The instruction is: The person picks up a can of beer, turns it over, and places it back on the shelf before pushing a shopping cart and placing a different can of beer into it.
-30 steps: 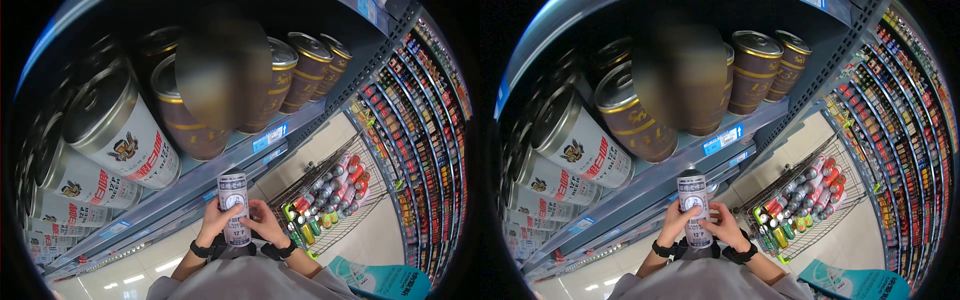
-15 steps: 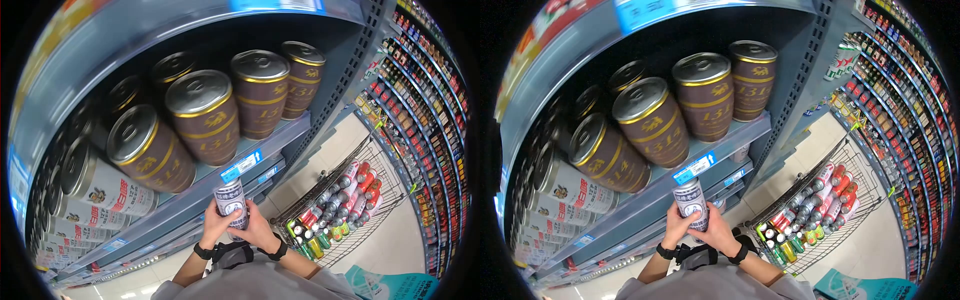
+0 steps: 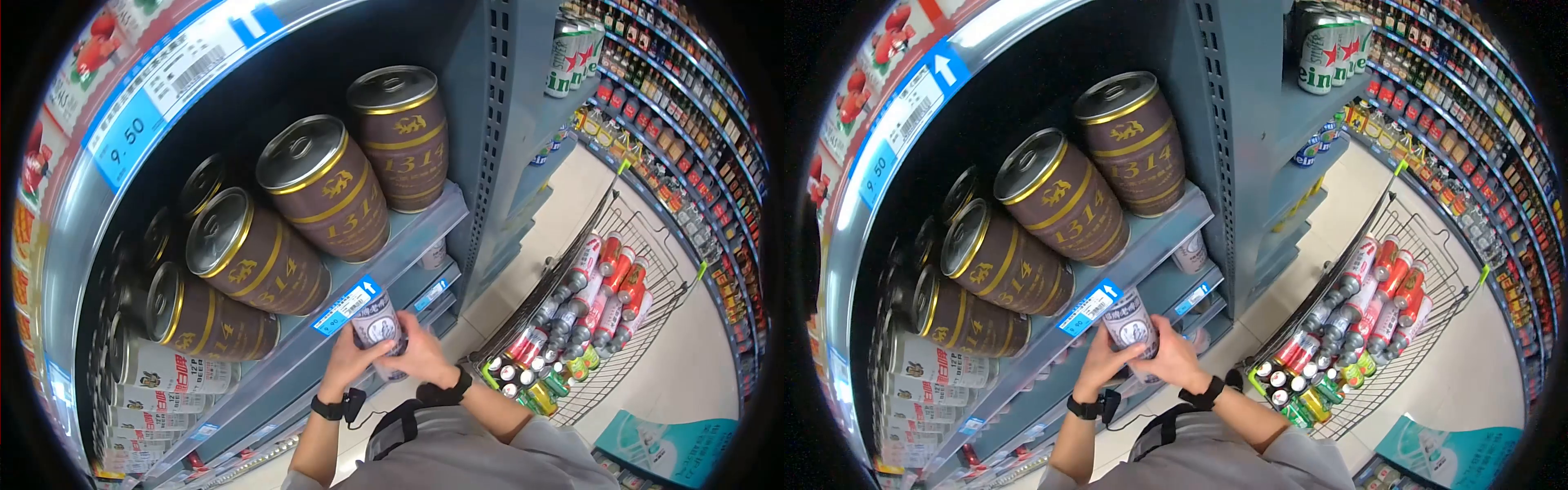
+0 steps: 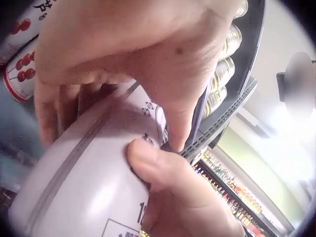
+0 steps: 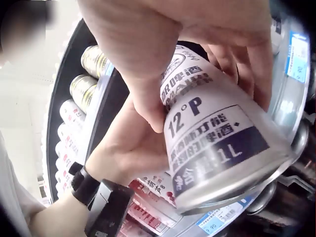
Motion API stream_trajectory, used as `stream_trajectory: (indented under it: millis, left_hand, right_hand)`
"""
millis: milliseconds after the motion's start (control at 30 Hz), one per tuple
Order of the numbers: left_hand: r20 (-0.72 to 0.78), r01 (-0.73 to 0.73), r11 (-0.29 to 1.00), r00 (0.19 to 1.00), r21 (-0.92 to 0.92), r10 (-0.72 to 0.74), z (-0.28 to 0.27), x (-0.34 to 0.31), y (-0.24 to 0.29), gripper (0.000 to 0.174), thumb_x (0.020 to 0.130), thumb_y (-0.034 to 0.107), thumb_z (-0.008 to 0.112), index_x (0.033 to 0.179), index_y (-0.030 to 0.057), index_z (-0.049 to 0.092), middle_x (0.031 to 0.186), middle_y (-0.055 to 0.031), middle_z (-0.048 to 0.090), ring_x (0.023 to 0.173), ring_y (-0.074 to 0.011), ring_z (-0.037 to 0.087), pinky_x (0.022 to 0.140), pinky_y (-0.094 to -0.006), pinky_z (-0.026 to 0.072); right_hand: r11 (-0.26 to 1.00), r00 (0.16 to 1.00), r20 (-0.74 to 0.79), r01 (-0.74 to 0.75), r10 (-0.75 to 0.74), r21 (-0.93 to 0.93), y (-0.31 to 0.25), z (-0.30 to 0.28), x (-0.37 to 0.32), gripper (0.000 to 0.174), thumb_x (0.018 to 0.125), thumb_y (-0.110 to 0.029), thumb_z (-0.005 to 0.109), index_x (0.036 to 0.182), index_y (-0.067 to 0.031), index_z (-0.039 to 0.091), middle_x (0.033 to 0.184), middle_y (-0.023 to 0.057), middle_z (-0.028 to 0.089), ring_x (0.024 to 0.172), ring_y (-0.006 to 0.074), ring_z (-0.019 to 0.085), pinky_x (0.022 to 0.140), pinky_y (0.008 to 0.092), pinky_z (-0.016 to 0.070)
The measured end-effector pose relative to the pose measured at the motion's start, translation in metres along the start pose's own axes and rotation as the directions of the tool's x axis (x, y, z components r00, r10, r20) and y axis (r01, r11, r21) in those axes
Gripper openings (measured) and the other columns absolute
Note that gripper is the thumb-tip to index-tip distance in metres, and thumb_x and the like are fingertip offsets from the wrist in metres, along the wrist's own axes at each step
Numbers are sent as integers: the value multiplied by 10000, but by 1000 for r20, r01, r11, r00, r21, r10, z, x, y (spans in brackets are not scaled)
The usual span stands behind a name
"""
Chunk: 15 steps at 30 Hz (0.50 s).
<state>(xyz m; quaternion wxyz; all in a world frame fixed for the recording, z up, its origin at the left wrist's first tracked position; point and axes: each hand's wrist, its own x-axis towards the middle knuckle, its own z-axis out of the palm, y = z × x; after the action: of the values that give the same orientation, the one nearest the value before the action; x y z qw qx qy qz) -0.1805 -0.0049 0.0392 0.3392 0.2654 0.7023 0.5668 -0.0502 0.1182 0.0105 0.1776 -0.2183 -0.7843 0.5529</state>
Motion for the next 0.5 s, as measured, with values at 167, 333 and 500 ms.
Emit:
stream_trajectory:
  millis: [167, 333, 500]
  left_hand:
    - [101, -27, 992, 995, 121, 15, -4, 33, 3, 676, 801, 161, 847, 1347, -10, 487, 1260, -99, 609, 1151, -209, 604, 1004, -350, 488]
    - [-9, 96, 995, 995, -5, -96, 9, 50, 30, 360, 867, 179, 799, 1161, 12, 676, 1067, -65, 710, 967, -142, 664, 857, -310, 531]
    - [-140, 175, 983, 974, -53, -181, 7, 76, 9, 363, 883, 180, 788, 1199, 46, 671, 1088, -58, 702, 970, -161, 674, 800, -301, 554]
  right_hand:
    - [998, 998, 16, 55, -55, -33, -8, -21, 38, 886, 677, -376, 835, 1376, -8, 432, 1136, 259, 667, 1032, 427, 657, 847, 476, 544]
    - [989, 992, 14, 129, -129, -72, -9, -32, 68, 873, 681, -392, 832, 1377, -28, 451, 1139, 250, 665, 1051, 421, 648, 851, 478, 541]
    - [968, 970, 80, 235, -229, -82, 5, -38, 99, 772, 701, -385, 820, 1333, -62, 516, 1206, 241, 628, 1108, 413, 612, 916, 466, 514]
